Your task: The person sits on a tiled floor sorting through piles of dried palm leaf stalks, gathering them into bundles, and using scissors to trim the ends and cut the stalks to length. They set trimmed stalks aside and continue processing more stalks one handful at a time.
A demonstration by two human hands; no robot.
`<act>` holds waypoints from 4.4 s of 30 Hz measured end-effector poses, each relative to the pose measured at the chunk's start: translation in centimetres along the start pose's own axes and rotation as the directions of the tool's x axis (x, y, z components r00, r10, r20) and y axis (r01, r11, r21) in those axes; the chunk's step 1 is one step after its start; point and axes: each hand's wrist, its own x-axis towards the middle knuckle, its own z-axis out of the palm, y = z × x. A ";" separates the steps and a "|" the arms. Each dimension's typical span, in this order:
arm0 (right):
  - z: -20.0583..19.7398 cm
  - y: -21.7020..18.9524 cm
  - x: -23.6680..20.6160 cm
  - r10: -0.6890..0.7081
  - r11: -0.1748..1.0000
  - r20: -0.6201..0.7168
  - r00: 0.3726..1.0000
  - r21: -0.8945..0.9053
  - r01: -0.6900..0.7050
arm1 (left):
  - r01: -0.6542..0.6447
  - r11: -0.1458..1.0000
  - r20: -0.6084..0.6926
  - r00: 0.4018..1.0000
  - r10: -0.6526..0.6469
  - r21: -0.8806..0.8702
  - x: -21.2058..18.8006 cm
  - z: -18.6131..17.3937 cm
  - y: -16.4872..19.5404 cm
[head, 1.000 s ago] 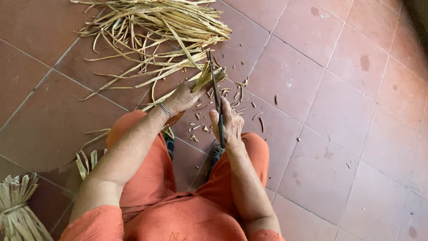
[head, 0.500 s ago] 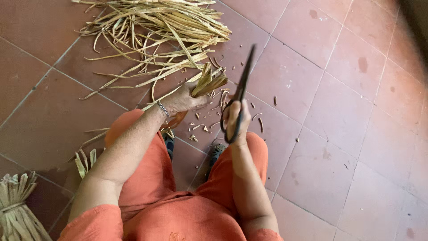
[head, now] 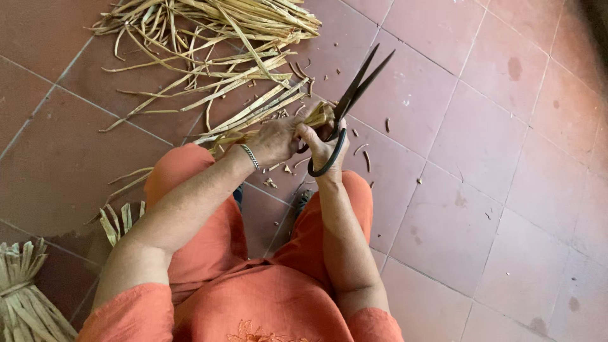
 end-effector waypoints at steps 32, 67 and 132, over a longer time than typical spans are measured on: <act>-1.5 -0.4 -1.1 0.130 0.988 0.384 0.914 -0.129 -0.087 | -0.306 -0.035 -0.240 0.810 -0.535 -0.952 2.7 -4.3 -7.0; -8.4 4.0 -4.7 0.430 0.643 0.459 0.777 -0.760 0.093 | -0.355 0.373 -0.492 0.780 -0.387 -0.857 -0.9 -12.1 -9.7; -4.0 -3.7 -3.5 -0.135 0.923 0.418 0.898 -0.276 0.267 | 0.173 0.237 0.217 0.960 0.177 -0.956 -3.3 -7.9 -3.3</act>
